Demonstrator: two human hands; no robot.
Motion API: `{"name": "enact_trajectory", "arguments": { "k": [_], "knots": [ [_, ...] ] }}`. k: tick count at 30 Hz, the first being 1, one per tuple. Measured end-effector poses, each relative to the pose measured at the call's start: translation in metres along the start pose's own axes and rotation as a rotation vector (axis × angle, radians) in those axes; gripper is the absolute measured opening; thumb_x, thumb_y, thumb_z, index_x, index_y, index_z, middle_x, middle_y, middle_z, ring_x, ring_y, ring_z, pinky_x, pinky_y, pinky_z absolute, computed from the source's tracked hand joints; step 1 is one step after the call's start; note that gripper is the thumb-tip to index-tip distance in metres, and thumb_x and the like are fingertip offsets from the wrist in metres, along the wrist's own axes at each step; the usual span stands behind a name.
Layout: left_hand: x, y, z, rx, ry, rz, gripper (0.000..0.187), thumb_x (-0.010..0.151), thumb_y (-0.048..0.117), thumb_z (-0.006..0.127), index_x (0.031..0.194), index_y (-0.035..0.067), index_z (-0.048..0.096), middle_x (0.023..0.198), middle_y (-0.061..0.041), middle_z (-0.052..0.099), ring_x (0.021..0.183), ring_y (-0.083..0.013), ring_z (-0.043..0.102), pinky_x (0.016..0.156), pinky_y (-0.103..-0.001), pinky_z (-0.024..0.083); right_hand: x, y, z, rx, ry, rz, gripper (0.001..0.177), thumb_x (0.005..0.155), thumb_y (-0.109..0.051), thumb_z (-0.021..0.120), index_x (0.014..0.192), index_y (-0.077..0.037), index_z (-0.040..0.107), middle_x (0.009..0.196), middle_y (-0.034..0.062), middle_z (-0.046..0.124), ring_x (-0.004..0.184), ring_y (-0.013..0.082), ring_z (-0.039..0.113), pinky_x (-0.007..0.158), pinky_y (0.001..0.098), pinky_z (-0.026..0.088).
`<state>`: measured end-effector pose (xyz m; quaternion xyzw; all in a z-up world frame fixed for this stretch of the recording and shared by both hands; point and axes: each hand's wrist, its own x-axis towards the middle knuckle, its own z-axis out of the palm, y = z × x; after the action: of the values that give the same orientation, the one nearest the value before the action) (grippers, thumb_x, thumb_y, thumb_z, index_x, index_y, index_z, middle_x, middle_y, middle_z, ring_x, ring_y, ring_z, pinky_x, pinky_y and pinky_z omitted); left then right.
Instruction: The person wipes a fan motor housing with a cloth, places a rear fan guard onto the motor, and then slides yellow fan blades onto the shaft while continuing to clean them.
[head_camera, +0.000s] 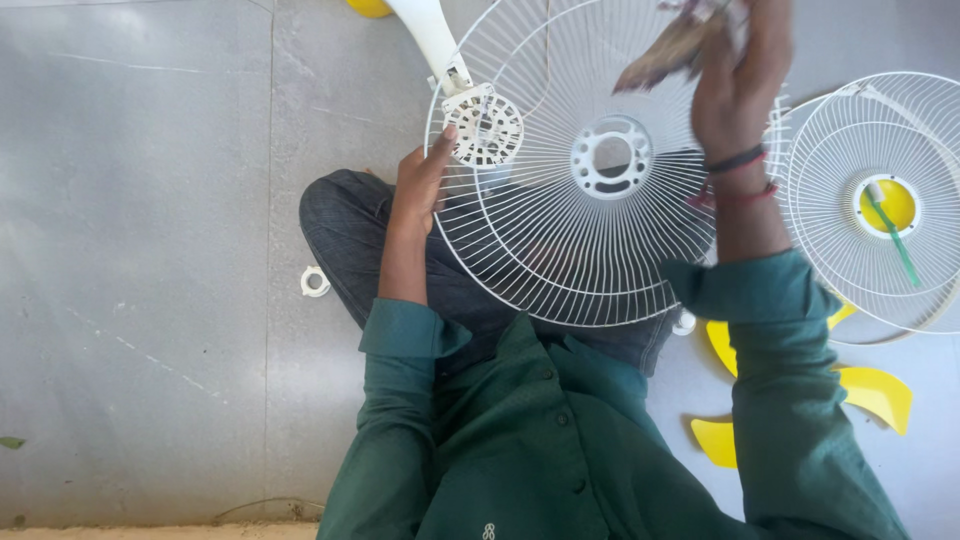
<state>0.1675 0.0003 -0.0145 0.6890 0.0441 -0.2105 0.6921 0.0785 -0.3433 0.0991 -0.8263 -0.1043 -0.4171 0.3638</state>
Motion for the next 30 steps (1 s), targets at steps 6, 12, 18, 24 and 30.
{"name": "enact_trajectory", "arguments": {
  "k": [6,12,18,24,30],
  "knots": [
    [0.0,-0.026,-0.015,0.0,-0.003,-0.047,0.089,0.072,0.076,0.074,0.105,-0.007,0.071,0.055,0.004,0.052,0.04,-0.0018,0.047,0.032,-0.018,0.037,-0.119,-0.02,0.055,-0.486,-0.568,0.087,0.054,0.105,-0.028,0.05,0.146,0.007,0.052,0.158,0.0309,0.04,0.15,0.0478,0.034,0.124,0.053,0.03],
    [0.003,-0.027,-0.011,0.033,-0.016,-0.066,0.08,0.076,0.071,0.074,0.1,-0.005,0.071,0.052,0.006,0.051,0.038,-0.0017,0.045,0.032,-0.018,0.035,-0.13,0.004,0.061,-0.44,-0.591,0.134,0.052,0.109,-0.026,0.048,0.147,0.008,0.049,0.157,0.0322,0.041,0.151,0.0482,0.033,0.124,0.0529,0.029],
    [-0.001,-0.03,-0.019,-0.163,-0.066,-0.063,0.067,0.078,0.059,0.081,0.096,-0.004,0.07,0.055,0.006,0.052,0.04,-0.0009,0.044,0.033,-0.017,0.034,-0.123,0.007,0.071,-0.406,-0.605,0.072,0.046,0.106,-0.015,0.053,0.143,0.01,0.051,0.154,0.0325,0.043,0.149,0.0486,0.036,0.12,0.0501,0.04],
    [-0.002,-0.031,-0.016,-0.123,-0.042,-0.061,0.063,0.079,0.059,0.08,0.094,-0.001,0.07,0.055,0.007,0.05,0.04,-0.0006,0.045,0.033,-0.016,0.035,-0.118,-0.005,0.065,-0.338,-0.582,-0.003,0.033,0.099,-0.003,0.056,0.131,-0.003,0.067,0.144,0.0187,0.062,0.136,0.0324,0.057,0.107,0.043,0.054],
    [-0.001,-0.03,-0.015,-0.056,-0.019,-0.07,0.066,0.079,0.06,0.077,0.1,-0.002,0.071,0.056,0.007,0.052,0.041,-0.0004,0.046,0.034,-0.017,0.036,-0.111,-0.009,0.073,-0.343,-0.525,0.087,0.02,0.094,0.004,0.06,0.103,-0.007,0.074,0.129,0.0096,0.074,0.105,0.0281,0.075,0.086,0.0377,0.063]
  ]
}}
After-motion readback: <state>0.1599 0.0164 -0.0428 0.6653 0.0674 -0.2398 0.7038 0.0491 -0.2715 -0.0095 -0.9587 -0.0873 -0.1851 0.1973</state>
